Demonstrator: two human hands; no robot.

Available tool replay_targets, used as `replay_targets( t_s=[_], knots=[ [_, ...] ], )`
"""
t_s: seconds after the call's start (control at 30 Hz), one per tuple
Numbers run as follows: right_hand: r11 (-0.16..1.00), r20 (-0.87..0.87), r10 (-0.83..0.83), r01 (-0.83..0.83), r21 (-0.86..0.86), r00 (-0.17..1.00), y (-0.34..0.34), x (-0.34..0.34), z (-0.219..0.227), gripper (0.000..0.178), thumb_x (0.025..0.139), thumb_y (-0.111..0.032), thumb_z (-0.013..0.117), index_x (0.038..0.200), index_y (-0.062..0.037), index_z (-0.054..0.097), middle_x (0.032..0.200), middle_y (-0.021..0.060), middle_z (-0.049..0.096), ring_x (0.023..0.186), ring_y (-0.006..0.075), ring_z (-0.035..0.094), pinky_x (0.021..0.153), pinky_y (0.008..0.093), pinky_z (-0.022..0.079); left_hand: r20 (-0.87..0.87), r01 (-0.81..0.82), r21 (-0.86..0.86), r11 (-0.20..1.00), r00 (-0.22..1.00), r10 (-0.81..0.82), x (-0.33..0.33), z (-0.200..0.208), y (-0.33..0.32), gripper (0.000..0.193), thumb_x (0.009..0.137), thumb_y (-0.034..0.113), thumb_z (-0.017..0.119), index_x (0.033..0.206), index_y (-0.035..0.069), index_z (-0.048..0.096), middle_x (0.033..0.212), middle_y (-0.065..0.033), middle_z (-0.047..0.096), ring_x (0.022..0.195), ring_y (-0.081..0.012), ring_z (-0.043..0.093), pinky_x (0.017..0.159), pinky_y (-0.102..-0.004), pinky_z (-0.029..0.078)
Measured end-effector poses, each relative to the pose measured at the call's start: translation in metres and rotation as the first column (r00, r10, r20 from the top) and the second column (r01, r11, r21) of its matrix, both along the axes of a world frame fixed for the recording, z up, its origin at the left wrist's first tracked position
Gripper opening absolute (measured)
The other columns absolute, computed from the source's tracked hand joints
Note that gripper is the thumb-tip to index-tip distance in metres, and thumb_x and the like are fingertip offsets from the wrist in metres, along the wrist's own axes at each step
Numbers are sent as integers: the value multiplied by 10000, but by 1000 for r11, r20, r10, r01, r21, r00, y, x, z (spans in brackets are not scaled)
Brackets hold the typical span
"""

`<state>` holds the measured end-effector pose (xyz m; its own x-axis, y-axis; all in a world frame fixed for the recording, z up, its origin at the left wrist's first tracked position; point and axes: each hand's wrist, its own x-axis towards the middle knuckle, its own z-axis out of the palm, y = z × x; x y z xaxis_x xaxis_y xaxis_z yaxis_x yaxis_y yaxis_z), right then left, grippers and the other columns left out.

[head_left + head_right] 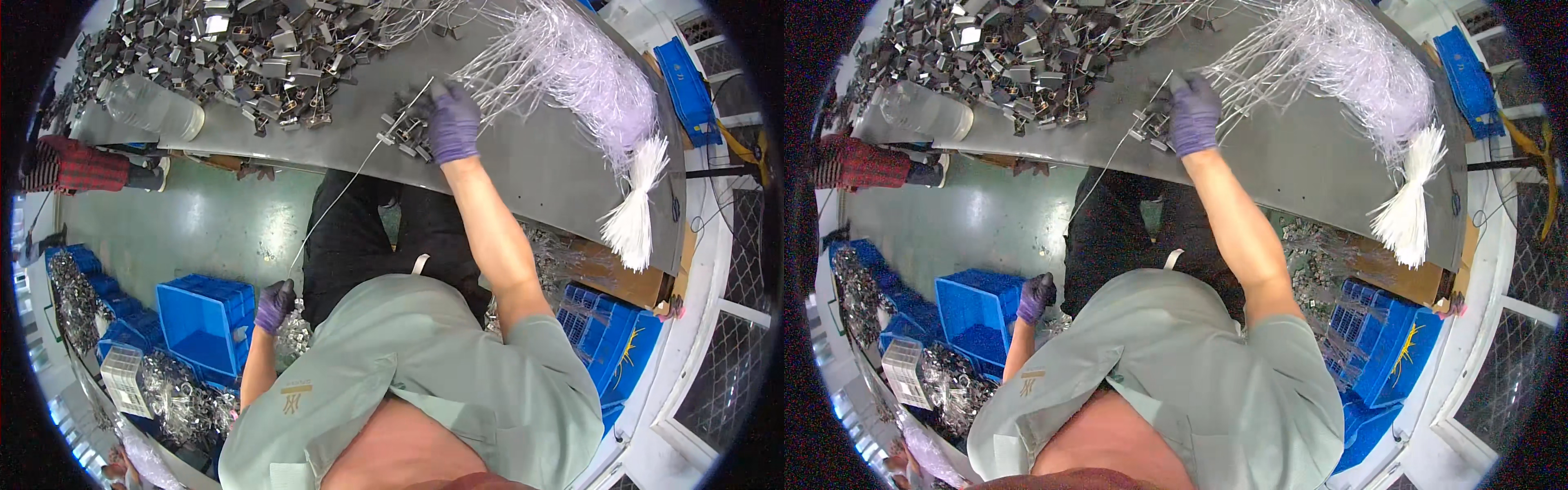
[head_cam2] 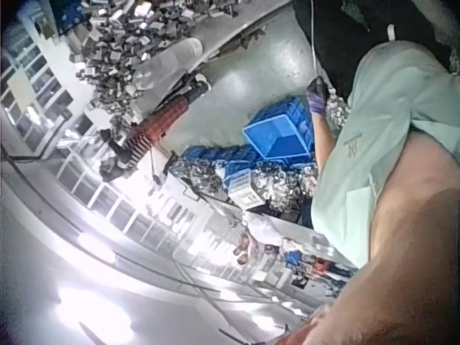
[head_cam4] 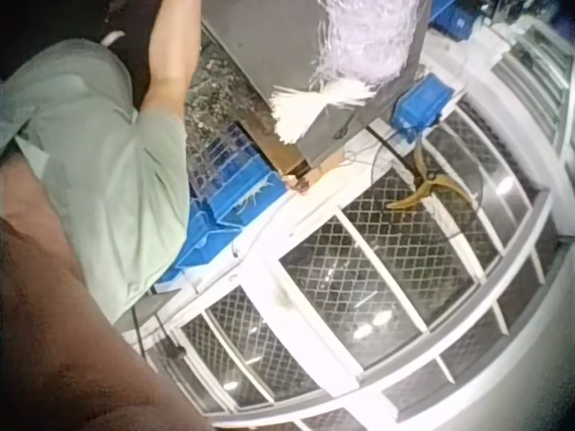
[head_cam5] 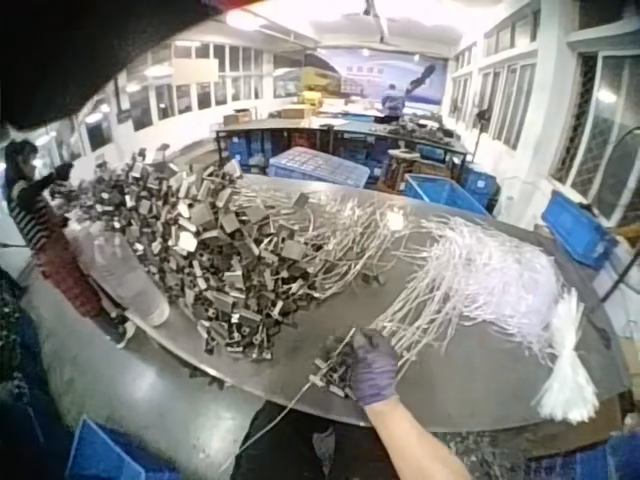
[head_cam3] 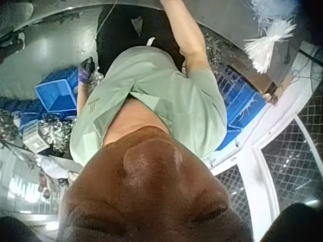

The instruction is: Organizing and bundling wire harnesses at a manual assembly station.

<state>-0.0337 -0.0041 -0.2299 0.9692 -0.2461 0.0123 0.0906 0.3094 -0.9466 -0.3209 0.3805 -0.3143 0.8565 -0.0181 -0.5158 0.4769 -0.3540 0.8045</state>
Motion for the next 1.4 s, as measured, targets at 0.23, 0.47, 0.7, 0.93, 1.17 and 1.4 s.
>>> replay_targets(
  t_s=[0.23, 0.47, 0.7, 0.93, 1.17, 1.4],
  knots=[
    [971, -27, 1, 6, 237, 1000, -9, -16, 37, 310, 956, -167, 527, 1155, 58, 450, 1001, 205, 640, 816, 299, 679, 601, 314, 540, -2, -51, -40, 998, 999, 51, 7, -1, 7, 565, 904, 565, 514, 613, 81, 530, 524, 8, 469, 486, -92, 438, 476, -271, 352],
    [978, -2, -32, 32, 206, 999, -11, -22, 40, 281, 956, -168, 532, 1115, 54, 467, 943, 197, 643, 759, 275, 681, 561, 303, 546, 7, -48, 43, 998, 999, 48, 10, -3, 10, 637, 889, 626, 477, 618, 56, 563, 520, -7, 494, 464, -105, 445, 468, -272, 357],
    [988, -34, -34, 39, 151, 999, -17, -27, 42, 270, 941, -161, 539, 1115, 32, 467, 896, 184, 660, 700, 240, 683, 550, 283, 535, -13, 15, 29, 999, 1000, -15, 20, 6, 2, 636, 878, 626, 498, 617, 51, 571, 506, -20, 491, 457, -116, 452, 460, -280, 360],
    [984, 20, -78, 74, 165, 997, -33, -26, 46, 272, 941, -194, 555, 1087, 20, 471, 883, 202, 655, 699, 279, 681, 506, 276, 502, 9, 6, 53, 999, 1000, -7, 22, 2, 3, 614, 884, 600, 506, 613, 53, 575, 503, -23, 496, 456, -121, 458, 459, -288, 363],
    [996, -55, 34, -30, 83, 998, -37, -25, 44, 295, 904, -180, 606, 1044, 73, 549, 826, 172, 674, 631, 208, 666, 512, 279, 530, -12, 51, -20, 999, 999, -51, 20, -3, 0, 531, 919, 506, 522, 597, 86, 492, 535, -24, 488, 468, -118, 438, 455, -287, 342],
    [960, -235, 277, -256, 113, 932, -36, -20, 10, 329, 896, -255, 597, 960, 67, 608, 860, 168, 687, 730, 238, 673, 612, 338, 532, 52, 133, -100, 986, 990, -129, 40, 8, -30, 611, 912, 548, 485, 594, 33, 565, 517, -31, 503, 483, -147, 466, 492, -309, 381]
  ],
)
